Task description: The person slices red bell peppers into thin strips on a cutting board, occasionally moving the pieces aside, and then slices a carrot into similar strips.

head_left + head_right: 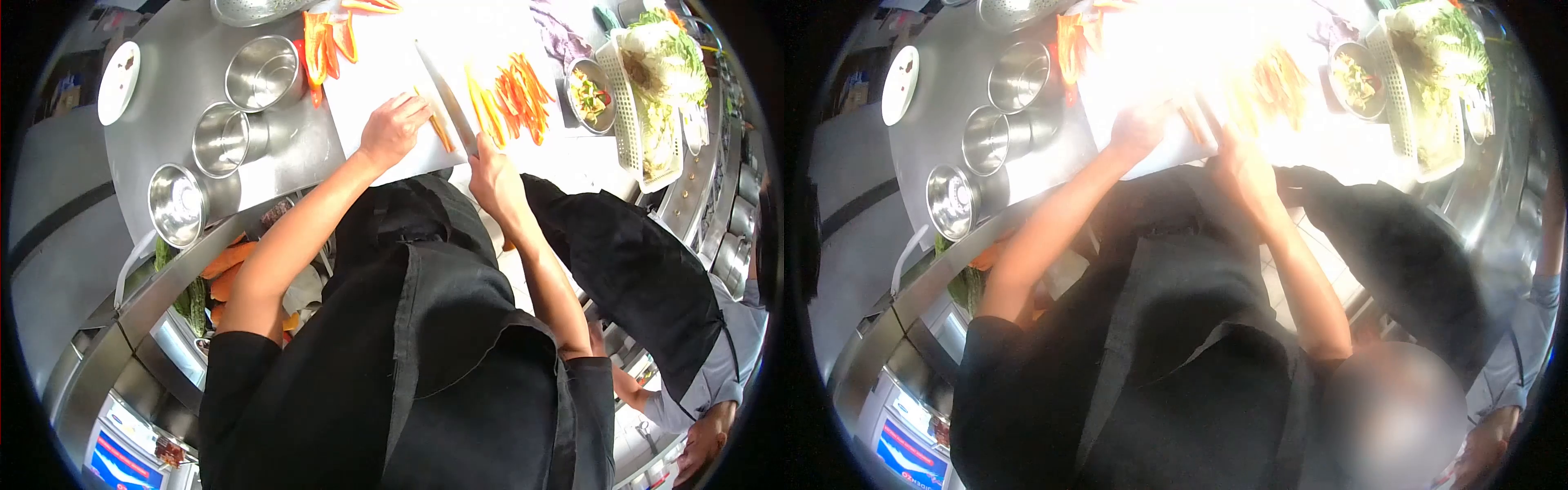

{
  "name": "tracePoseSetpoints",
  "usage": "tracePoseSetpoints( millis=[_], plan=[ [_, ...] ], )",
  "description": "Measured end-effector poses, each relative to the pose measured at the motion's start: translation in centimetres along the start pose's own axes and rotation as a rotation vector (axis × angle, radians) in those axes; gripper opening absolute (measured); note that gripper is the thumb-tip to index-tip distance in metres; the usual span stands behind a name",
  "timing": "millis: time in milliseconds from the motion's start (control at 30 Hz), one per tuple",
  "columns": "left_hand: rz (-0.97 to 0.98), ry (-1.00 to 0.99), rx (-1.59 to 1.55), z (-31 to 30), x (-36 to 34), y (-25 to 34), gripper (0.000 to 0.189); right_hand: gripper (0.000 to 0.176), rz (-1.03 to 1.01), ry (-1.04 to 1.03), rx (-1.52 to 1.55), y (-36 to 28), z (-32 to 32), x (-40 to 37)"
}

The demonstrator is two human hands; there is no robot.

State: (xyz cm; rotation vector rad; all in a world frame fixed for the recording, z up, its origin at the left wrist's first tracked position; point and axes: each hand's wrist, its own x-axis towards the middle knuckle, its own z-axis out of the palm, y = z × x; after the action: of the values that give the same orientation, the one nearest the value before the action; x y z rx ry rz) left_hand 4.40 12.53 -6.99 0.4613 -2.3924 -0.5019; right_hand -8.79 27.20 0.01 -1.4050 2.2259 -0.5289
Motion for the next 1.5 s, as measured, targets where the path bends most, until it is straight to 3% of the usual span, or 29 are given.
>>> tracePoseSetpoints(
  millis=[67,233,333,400,500,600,633,733,833,867,1000,1067,1200,1300,1367,1500],
  plan=[
    [0.002,-0.02,0.0,-0.3,0.3,0.2,0.018,0.022,0.015,-0.126,-0.048,-1.2,-1.2,-1.5],
    [-0.025,-0.03,-0.005,-0.4,0.1,0.2,0.018,0.024,-0.019,-0.213,-0.1,-3.1,-3.0,-3.6],
    [-0.019,-0.018,-0.025,-0.4,0.2,0.3,0.018,0.025,0.122,-0.182,-0.096,-1.9,-1.5,-4.3],
    [-0.014,-0.009,-0.041,-0.5,0.1,0.1,0.018,0.026,-0.003,-0.066,-0.091,-0.6,0.8,-3.1],
    [0.015,0.016,0.004,0.0,0.0,0.1,0.019,0.028,-0.056,-0.047,-0.029,0.4,2.5,0.8],
    [0.0,0.014,0.001,0.3,0.2,0.0,0.018,0.031,0.006,-0.098,-0.107,-1.2,-0.7,3.0],
    [-0.023,0.004,-0.012,0.2,0.2,0.1,0.018,0.033,-0.257,0.199,-0.165,0.2,-0.2,2.9],
    [-0.076,-0.025,-0.018,-0.1,0.0,0.2,0.016,0.032,0.007,-0.086,-0.04,-1.0,-3.6,1.3],
    [-0.059,-0.021,-0.016,0.0,0.1,-0.1,0.015,0.021,-0.15,0.038,-0.181,0.0,-0.7,-0.2],
    [-0.051,-0.007,-0.008,0.0,0.1,-0.1,0.015,0.02,-0.061,-0.119,-0.165,-0.2,-1.0,-1.1],
    [-0.068,-0.01,-0.051,0.0,0.0,-0.1,0.016,0.02,-0.085,-0.061,-0.076,-1.9,-1.6,-2.6],
    [-0.054,0.013,-0.053,-0.2,0.0,0.0,0.016,0.02,0.092,-0.21,-0.044,-2.0,-2.1,-2.8],
    [-0.02,0.06,-0.02,0.0,0.1,0.0,0.016,0.021,0.134,-0.227,-0.065,-1.8,-0.5,-2.1],
    [-0.048,-0.011,-0.027,-0.2,0.2,0.2,0.018,0.025,0.109,-0.186,-0.097,-0.2,1.5,1.1],
    [-0.025,-0.019,-0.029,0.0,0.1,0.1,0.017,0.03,0.026,-0.183,0.041,1.2,1.1,2.5],
    [-0.013,-0.078,-0.048,0.2,0.1,0.0,0.015,0.042,0.18,-0.082,0.081,5.4,-1.4,1.9]
  ],
)
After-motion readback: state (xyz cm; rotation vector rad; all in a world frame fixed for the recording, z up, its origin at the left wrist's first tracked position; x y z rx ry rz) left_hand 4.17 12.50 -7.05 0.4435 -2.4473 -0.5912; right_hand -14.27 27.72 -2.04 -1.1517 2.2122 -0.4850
